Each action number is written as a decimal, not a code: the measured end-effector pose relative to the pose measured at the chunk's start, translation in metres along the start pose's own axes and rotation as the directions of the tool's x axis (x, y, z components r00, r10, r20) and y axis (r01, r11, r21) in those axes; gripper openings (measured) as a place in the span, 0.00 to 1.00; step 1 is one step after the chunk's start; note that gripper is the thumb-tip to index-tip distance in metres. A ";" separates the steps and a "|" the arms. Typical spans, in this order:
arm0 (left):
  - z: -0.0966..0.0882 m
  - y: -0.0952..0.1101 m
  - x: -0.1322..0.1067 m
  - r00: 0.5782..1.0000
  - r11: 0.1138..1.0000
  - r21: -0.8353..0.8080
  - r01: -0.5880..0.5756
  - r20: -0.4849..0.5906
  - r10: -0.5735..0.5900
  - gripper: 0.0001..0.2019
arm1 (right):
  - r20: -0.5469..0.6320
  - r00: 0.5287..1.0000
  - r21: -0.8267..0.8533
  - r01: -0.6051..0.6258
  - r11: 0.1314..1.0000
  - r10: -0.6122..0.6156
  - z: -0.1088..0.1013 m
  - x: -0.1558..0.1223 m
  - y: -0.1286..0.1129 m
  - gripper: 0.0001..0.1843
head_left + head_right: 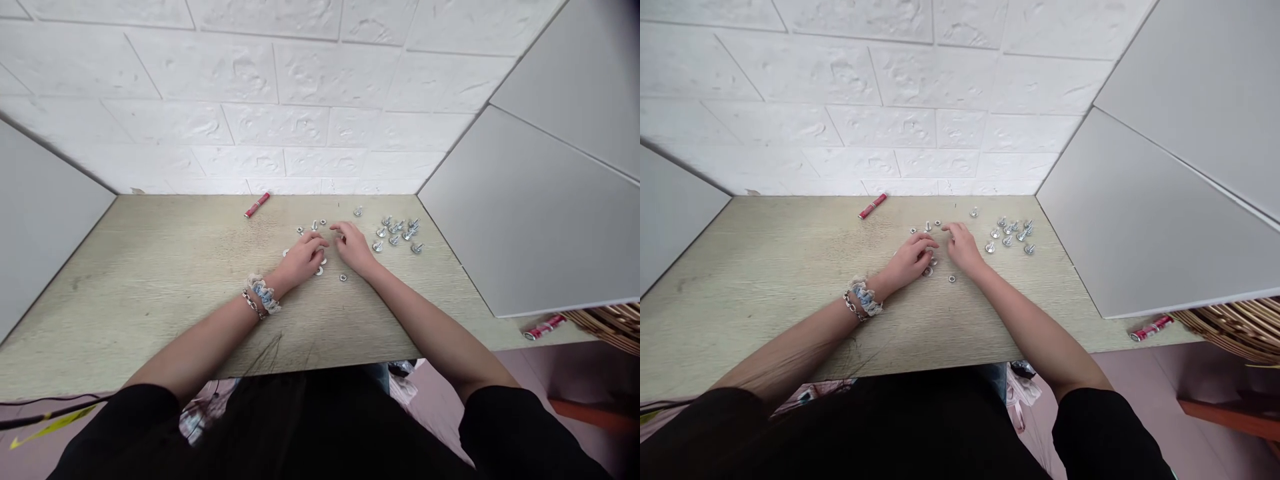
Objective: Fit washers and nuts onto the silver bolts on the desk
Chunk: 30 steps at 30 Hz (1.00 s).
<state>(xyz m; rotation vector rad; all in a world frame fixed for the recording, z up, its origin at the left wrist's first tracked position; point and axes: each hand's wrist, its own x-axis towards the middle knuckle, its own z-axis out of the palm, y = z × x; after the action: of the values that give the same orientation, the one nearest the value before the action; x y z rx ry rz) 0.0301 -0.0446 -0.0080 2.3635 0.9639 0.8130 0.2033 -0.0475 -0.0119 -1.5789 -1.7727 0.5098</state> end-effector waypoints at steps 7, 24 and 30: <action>-0.004 0.004 -0.002 0.990 0.972 0.195 -0.133 -0.018 0.139 0.13 | -0.046 0.995 -0.058 -0.086 0.995 0.084 -0.004 0.001 0.001 0.22; -0.006 0.034 -0.016 0.903 0.978 -0.070 -0.194 0.376 0.206 0.13 | 0.028 0.999 -0.351 -0.007 0.936 0.018 -0.010 -0.007 -0.014 0.11; -0.005 0.030 -0.004 0.938 0.952 -0.208 0.225 0.312 -0.153 0.11 | -0.014 0.998 -0.125 0.065 0.990 -0.067 -0.003 -0.011 -0.017 0.10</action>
<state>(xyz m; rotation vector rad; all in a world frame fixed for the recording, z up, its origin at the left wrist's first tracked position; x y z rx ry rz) 0.0384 -0.0660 0.0117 2.0689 0.8965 0.4586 0.1936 -0.0613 -0.0005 -1.5973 -1.8676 0.3586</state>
